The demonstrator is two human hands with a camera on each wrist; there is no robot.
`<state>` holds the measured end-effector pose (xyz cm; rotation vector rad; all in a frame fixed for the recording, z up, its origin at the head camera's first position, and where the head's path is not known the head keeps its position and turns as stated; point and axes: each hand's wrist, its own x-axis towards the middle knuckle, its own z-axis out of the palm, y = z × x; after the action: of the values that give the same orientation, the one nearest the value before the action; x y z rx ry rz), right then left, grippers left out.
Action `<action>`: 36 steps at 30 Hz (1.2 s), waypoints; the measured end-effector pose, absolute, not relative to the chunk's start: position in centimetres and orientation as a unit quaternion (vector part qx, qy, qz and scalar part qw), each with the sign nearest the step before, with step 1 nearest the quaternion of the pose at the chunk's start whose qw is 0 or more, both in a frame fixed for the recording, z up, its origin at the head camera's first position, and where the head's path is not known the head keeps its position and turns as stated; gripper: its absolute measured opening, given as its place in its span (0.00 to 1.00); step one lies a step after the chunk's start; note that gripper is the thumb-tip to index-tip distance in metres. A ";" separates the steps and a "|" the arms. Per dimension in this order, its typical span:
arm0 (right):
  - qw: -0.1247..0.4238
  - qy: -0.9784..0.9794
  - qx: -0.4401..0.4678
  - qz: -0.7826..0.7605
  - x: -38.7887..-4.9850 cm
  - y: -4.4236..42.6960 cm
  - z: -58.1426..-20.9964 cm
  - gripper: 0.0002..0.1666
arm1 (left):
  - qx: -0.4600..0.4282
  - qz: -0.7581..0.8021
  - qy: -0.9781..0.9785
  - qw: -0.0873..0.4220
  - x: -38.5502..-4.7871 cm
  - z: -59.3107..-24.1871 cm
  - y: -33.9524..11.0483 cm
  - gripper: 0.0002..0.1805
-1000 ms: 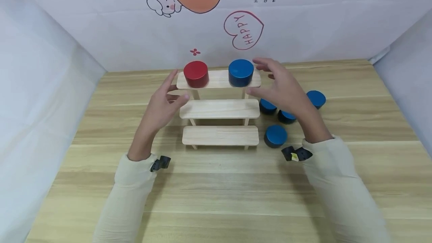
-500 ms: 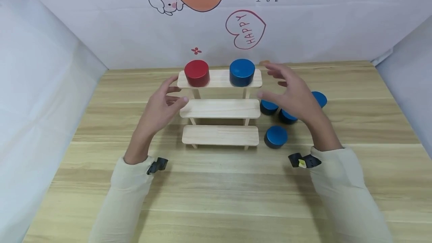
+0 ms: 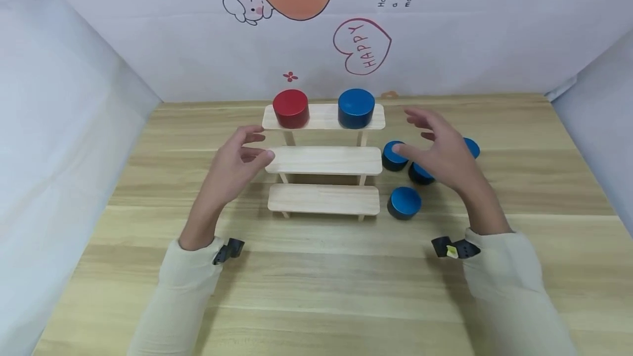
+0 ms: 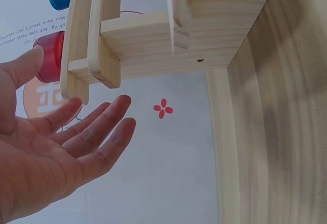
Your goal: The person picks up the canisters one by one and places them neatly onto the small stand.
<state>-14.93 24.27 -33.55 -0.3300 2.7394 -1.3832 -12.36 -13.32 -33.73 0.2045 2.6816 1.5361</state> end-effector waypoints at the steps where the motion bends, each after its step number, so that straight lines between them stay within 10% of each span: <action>1: 0.024 0.888 -0.106 -0.447 -14.8 24.5 -33.7 0.43 | 0.068 0.496 0.865 0.023 -12.3 -33.9 -13.3 0.33; 36: 0.016 0.903 -0.052 -0.426 -12.8 29.8 -35.3 0.40 | 0.097 0.457 0.883 0.031 -11.4 -36.1 -12.6 0.28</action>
<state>-12.80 29.80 -35.31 -0.1628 2.8093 -1.3236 -11.44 -12.57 -36.06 0.3002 2.7223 1.4089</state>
